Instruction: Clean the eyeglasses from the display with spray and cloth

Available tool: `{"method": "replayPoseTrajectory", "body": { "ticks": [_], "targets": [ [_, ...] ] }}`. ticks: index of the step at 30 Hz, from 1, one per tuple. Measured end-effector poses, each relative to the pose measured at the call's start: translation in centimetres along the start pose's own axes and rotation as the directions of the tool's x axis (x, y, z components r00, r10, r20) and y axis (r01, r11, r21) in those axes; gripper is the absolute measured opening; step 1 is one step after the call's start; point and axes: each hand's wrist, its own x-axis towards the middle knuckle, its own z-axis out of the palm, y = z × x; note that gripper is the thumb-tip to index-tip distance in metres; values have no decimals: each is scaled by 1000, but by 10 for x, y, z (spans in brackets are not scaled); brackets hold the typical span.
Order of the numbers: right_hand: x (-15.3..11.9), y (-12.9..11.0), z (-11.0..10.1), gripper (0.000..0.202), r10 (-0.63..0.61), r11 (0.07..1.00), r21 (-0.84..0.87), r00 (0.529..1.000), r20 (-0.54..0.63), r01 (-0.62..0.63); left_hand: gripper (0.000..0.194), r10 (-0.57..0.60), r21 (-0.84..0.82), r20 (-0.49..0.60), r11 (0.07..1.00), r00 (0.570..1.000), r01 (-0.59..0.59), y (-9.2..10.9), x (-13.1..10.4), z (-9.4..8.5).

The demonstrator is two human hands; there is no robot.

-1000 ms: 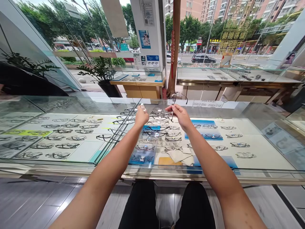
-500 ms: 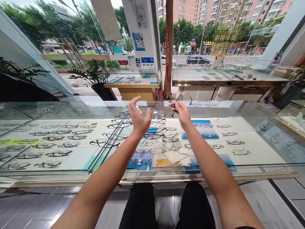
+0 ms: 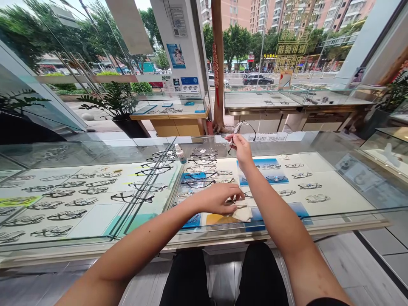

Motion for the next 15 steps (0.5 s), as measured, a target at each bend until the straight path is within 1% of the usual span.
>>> {"method": "replayPoseTrajectory", "body": {
  "ticks": [2, 5, 7, 8, 10, 12, 13, 15],
  "targets": [
    [0, 1, 0, 47, -1, 1000, -1, 1000, 4, 1, 32, -14, -2, -3, 1000, 1000, 14, -1, 0, -1],
    [0, 3, -1, 45, -5, 1000, 19, 1000, -2, 5, 19, -60, -77, -9, 995, 998, 59, -4, -1, -4],
    [1, 5, -2, 43, -1, 1000, 31, 1000, 4, 1, 11, -109, -217, -32, 971, 994, 99, -7, -2, -6],
    [1, 5, -3, 43, 0, 999, 32, 1000, 9, 0, 11, -136, -318, -44, 941, 990, 115, -9, -3, -8],
    [2, 5, -4, 43, 0, 1000, 26, 1000, 17, -1, 10, -206, -542, -61, 828, 977, 141, -14, -3, -12],
    [2, 6, -4, 44, -2, 1000, 10, 1000, 12, 2, 10, -314, -721, -106, 678, 943, 144, -20, -2, -17],
    [2, 6, -4, 45, -1, 1000, 2, 1000, 10, 1, 11, -379, -786, -141, 604, 914, 129, -23, -1, -18],
    [2, 6, -3, 45, 2, 1000, -8, 1000, 9, -2, 15, -501, -886, -193, 459, 844, 70, -31, 3, -20]
  ]
}}
